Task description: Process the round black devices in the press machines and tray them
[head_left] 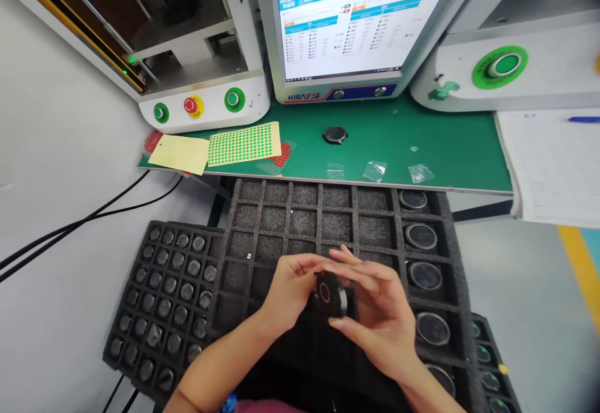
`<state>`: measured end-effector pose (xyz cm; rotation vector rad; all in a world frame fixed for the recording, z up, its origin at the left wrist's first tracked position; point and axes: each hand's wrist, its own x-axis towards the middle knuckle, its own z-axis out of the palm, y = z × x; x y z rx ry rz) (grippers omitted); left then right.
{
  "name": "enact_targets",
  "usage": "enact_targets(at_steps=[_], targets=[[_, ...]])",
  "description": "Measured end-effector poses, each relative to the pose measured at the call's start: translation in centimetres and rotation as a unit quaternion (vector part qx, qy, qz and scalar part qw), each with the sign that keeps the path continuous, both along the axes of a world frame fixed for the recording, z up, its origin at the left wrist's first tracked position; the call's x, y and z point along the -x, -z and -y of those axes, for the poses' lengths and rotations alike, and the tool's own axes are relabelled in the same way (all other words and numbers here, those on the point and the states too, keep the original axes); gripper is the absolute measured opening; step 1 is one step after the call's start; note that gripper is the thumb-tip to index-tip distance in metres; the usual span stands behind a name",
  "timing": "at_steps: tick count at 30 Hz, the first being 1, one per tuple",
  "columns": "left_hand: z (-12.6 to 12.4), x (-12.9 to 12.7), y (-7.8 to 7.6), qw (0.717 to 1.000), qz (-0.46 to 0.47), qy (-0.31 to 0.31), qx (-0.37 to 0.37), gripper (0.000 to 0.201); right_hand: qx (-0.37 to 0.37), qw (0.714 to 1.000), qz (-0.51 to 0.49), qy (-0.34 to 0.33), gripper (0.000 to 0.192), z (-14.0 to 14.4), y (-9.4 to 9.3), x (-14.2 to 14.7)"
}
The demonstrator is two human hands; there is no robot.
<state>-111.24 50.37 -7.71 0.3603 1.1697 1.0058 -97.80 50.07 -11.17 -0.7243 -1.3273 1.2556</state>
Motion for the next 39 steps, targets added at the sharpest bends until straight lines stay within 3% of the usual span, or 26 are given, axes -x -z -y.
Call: enact_targets(at_steps=[5,9,11,13,16,19,23,26,29,31,33,36,39], targets=[[1.1,0.3,0.3,0.981,0.173,-0.049,0.068,0.041,0.015,1.0,-0.009,0.001,0.049,0.1,0.4,0.0],[1.6,0.3,0.1,0.986,0.168,-0.011,-0.003,0.04,0.024,1.0,0.001,0.007,0.05,0.5,0.2,-0.1],[1.7,0.3,-0.2,0.993,0.098,-0.007,-0.067,0.032,0.03,0.999,0.006,0.026,0.049,0.8,0.0,-0.1],[2.0,0.7,-0.5,0.986,-0.039,-0.005,-0.161,0.018,0.026,0.999,0.007,0.039,0.05,1.0,-0.3,-0.1],[2.3,1.5,-1.1,0.915,-0.25,0.038,-0.315,0.021,-0.02,0.999,0.018,0.032,0.052,0.8,-1.1,-0.5],[2.2,2.4,-1.7,0.848,-0.33,0.078,-0.408,0.029,-0.134,0.987,0.082,0.006,0.048,-0.1,-2.2,-1.2],[1.8,3.1,-2.0,0.82,-0.38,0.11,-0.414,0.02,-0.265,0.946,0.185,-0.014,0.037,-1.6,-3.5,-2.4],[2.0,3.1,-1.7,0.835,-0.357,0.12,-0.401,0.018,-0.295,0.93,0.216,-0.02,0.042,-1.4,-3.6,-3.4],[2.4,2.8,-1.5,0.875,-0.28,0.07,-0.39,0.028,-0.299,0.917,0.263,-0.01,0.046,0.1,-3.1,-4.1],[2.4,2.7,-1.6,0.931,-0.185,0.031,-0.312,0.031,-0.277,0.917,0.286,0.005,0.045,1.5,-2.7,-4.2],[2.3,2.5,-1.7,0.98,-0.07,0.042,-0.179,0.041,-0.257,0.919,0.299,0.019,0.044,2.4,-2.3,-4.1],[1.9,2.1,-1.9,0.997,0.004,0.076,-0.032,0.046,-0.286,0.902,0.324,0.017,0.042,2.3,-1.8,-4.1],[1.9,1.7,-1.9,0.998,0.018,0.059,0.008,0.042,-0.386,0.855,0.346,-0.005,0.031,0.8,-1.4,-4.2]])
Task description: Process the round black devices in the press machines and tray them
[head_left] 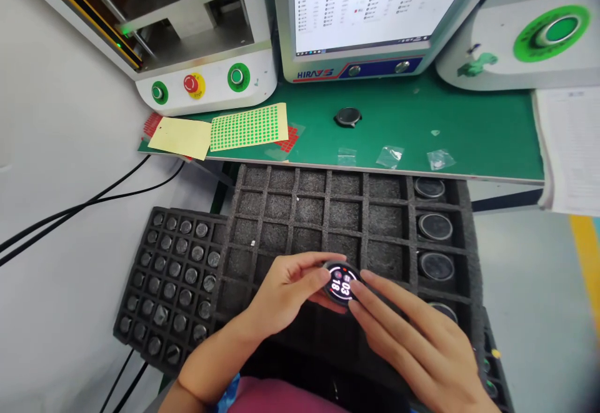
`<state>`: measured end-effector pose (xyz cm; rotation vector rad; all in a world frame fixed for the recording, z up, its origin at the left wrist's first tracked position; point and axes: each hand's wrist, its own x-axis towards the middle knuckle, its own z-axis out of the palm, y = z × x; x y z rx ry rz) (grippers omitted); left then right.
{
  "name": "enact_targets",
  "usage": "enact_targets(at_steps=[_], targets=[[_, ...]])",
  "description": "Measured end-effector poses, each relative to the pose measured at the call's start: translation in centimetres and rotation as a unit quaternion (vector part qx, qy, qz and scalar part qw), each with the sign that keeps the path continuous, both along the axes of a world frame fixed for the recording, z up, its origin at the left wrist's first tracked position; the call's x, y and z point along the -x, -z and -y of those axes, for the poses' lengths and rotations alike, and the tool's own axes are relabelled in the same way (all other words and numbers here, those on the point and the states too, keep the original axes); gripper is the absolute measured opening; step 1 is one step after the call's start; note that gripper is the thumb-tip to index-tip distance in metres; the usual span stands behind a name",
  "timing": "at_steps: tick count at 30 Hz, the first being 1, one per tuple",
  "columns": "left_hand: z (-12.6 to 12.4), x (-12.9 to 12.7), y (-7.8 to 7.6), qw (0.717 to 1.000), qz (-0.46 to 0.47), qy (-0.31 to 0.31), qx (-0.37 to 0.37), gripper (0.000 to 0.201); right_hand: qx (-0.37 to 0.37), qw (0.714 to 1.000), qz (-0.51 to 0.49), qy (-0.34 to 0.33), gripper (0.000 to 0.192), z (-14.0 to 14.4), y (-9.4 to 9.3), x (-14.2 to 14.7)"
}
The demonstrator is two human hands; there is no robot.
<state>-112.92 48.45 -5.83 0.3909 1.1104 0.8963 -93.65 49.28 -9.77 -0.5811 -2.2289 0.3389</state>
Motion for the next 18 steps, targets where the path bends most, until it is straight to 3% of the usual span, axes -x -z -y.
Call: enact_targets(at_steps=[2,5,7,12,15,18], targets=[[0.1,-0.2,0.0,1.0,0.005,-0.007,-0.007,0.04,-0.018,1.0,-0.018,0.014,0.024,-1.0,0.0,0.3],[0.4,-0.5,0.0,0.998,-0.041,-0.007,-0.05,0.034,0.048,0.991,-0.077,0.101,0.03,-1.9,-0.3,1.3],[0.5,-0.5,0.0,0.993,-0.079,0.012,-0.082,0.032,0.08,0.985,-0.091,0.124,0.031,-2.2,-0.7,2.0],[0.8,-0.4,0.3,0.976,-0.155,0.084,-0.131,0.033,0.081,0.986,-0.079,0.122,0.019,-2.3,-1.3,2.3],[0.8,-0.5,0.4,0.971,-0.163,0.085,-0.151,0.034,0.091,0.985,-0.087,0.119,0.017,-2.0,-1.4,2.2],[0.6,-0.6,0.6,0.983,-0.118,0.073,-0.123,0.038,0.141,0.975,-0.116,0.128,0.018,-1.4,-1.5,2.1]])
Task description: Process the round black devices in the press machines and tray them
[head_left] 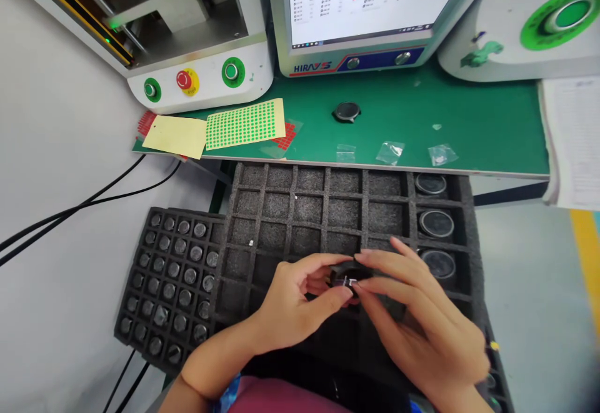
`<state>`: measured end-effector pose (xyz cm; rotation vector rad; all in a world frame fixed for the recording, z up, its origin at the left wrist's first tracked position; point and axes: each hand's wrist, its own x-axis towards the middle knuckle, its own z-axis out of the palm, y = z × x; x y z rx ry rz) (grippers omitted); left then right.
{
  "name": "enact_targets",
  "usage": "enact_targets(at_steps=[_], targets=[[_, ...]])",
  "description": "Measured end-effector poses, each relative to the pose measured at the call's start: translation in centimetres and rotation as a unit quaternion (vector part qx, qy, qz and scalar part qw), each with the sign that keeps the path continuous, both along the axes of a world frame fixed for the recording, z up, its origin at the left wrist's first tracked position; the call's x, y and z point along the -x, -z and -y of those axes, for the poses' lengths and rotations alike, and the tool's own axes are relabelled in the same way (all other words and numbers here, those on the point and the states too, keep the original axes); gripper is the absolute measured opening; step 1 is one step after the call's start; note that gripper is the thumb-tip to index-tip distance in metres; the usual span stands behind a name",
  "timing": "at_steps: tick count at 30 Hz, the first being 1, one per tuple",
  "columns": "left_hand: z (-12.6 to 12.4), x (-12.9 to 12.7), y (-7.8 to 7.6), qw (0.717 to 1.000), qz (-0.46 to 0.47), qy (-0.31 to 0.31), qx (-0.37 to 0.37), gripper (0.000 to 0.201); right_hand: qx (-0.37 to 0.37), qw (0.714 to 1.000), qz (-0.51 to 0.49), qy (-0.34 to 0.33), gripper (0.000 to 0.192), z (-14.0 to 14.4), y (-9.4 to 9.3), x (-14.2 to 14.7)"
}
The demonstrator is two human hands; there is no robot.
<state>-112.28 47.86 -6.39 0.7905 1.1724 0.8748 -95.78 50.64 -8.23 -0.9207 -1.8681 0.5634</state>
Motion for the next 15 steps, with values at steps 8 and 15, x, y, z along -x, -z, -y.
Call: enact_targets(at_steps=[8,15], targets=[[-0.5,-0.3,0.7,0.997,0.075,-0.024,0.017,0.046,0.298,0.936,-0.184,0.043,0.008,0.7,0.2,-0.7],[-0.4,-0.5,0.6,0.997,0.073,-0.032,0.005,0.042,0.377,0.901,-0.216,0.019,0.009,0.2,1.1,-0.2]])
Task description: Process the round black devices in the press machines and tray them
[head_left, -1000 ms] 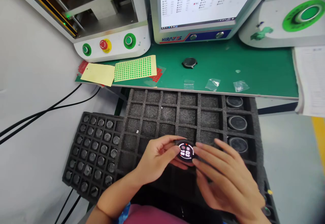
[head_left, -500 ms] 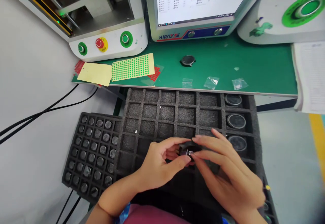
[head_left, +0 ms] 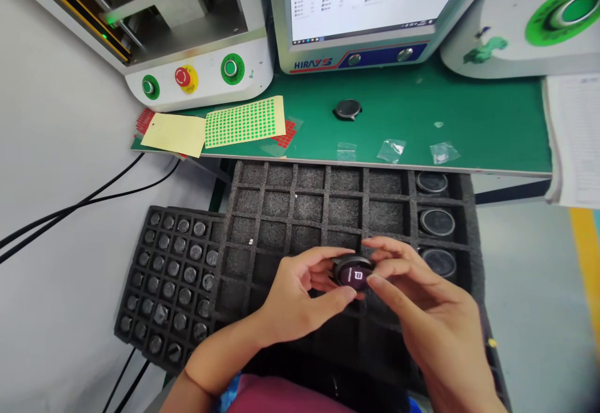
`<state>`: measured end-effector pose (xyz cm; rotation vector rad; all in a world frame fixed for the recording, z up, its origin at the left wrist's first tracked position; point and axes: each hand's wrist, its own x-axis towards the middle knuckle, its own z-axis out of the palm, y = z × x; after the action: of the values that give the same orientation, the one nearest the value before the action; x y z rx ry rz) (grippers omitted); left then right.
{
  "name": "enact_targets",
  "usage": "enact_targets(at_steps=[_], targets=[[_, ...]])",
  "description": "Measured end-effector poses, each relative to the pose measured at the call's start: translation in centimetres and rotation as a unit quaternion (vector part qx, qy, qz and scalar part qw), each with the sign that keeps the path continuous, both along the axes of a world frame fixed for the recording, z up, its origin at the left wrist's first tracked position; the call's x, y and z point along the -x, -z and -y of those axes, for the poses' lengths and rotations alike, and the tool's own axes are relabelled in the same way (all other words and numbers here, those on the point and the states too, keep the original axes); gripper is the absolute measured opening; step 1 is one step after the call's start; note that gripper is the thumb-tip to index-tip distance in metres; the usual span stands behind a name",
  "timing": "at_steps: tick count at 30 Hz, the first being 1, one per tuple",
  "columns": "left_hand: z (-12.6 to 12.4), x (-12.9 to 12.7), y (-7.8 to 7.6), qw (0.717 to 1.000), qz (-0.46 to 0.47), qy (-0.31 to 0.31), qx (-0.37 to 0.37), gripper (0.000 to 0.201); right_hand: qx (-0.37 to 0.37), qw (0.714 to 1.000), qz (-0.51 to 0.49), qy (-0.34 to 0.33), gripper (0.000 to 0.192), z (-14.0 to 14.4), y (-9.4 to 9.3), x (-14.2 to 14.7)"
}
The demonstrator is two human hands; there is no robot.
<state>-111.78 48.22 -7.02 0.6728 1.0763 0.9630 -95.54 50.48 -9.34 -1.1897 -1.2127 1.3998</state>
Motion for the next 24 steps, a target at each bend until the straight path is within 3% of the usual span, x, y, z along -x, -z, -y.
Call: enact_targets(at_steps=[11,13,15,18,21,24], targets=[[-0.3,-0.4,0.2,0.995,0.055,-0.058,0.052,0.027,-0.079,0.99,0.103,0.062,0.008,0.1,-0.2,1.1],[-0.6,-0.2,0.2,0.992,0.084,-0.056,0.076,0.028,-0.118,0.986,0.086,0.078,0.018,0.2,-0.2,1.0],[-0.8,0.2,0.2,0.985,0.13,-0.037,0.104,0.034,-0.205,0.975,0.076,0.029,0.031,0.1,-0.3,0.4],[-1.2,0.9,0.7,0.964,0.215,0.019,0.153,0.048,-0.331,0.931,0.111,-0.105,0.041,-0.5,-0.8,-0.8],[-1.3,1.4,1.3,0.941,0.268,0.053,0.2,0.05,-0.383,0.897,0.14,-0.171,0.033,-1.5,-1.2,-1.7],[-1.3,1.4,1.8,0.929,0.288,0.055,0.227,0.043,-0.39,0.893,0.131,-0.183,0.021,-2.3,-1.3,-1.8]])
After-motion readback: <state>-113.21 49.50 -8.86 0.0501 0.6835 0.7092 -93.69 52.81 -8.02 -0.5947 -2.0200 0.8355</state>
